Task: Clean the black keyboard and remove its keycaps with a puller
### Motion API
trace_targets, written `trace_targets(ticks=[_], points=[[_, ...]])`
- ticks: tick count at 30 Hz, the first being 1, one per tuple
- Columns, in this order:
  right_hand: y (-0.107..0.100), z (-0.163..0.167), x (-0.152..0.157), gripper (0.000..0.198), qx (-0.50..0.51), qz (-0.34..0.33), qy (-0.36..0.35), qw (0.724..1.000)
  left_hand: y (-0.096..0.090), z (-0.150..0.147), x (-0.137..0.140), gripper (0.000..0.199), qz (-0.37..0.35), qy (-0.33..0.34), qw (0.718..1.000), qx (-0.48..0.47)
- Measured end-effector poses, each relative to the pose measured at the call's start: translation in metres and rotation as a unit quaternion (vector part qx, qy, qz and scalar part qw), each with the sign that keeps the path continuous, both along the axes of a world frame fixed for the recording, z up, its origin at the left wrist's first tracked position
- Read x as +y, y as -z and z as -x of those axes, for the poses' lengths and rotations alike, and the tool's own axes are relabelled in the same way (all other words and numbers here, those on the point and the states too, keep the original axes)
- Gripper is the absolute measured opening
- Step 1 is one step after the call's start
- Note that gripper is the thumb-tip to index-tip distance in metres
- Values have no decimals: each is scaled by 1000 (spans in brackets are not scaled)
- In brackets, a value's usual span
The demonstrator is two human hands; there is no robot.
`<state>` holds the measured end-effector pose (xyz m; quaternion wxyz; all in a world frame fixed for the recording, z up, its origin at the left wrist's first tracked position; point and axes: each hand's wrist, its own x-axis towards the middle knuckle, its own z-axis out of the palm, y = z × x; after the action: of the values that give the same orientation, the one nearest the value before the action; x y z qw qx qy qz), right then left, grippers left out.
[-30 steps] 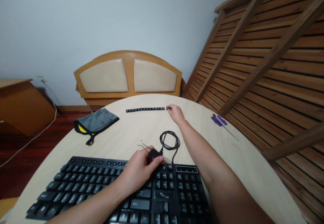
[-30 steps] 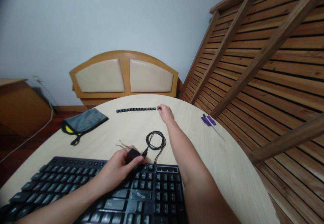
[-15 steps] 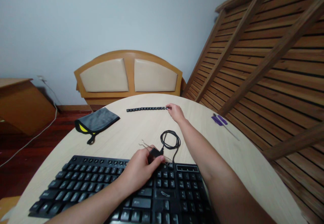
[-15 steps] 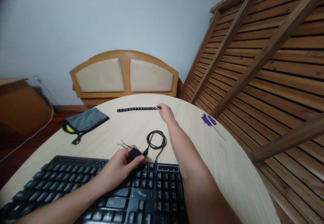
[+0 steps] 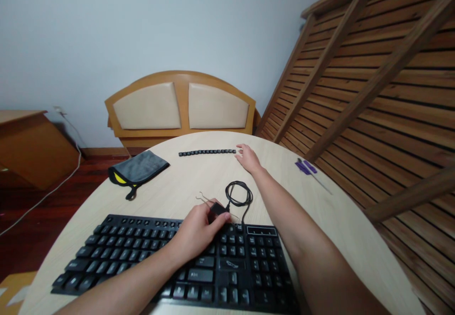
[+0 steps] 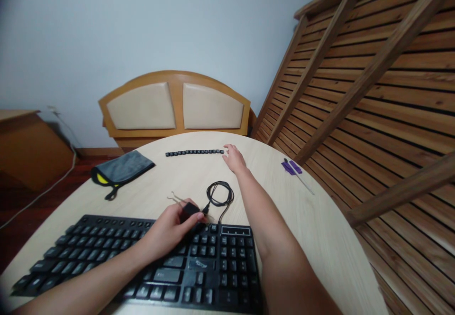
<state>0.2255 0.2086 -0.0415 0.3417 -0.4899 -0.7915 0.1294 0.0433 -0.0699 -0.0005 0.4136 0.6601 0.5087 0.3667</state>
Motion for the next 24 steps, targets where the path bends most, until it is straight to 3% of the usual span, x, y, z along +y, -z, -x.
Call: trace_targets(ticks=[4, 8, 10, 14, 16, 20, 24], points=[[-15, -15, -34, 53, -34, 25, -8, 999, -5, 0, -1, 23, -18, 14, 1000, -10], [-34, -39, -94, 61, -69, 50, -34, 996, -10, -1, -3, 20, -54, 39, 998, -1], [-44, -51, -129, 53, -77, 61, -46, 994, -11, -2, -5, 21, -62, 52, 997, 12], [-61, -63, -195, 12, -61, 85, -92, 990, -13, -3, -7, 23, -72, 58, 995, 34], [-67, -62, -220, 14, -14, 108, -149, 983, -13, -3, -7, 24, -79, 59, 994, 52], [-69, -53, -249, 34, -18, 164, -269, 949, -13, -2, -9, 24, -101, 59, 990, 85], [-61, -45, -255, 49, -12, 168, -251, 953, -19, 0, -13, 25, -103, 41, 985, 131]])
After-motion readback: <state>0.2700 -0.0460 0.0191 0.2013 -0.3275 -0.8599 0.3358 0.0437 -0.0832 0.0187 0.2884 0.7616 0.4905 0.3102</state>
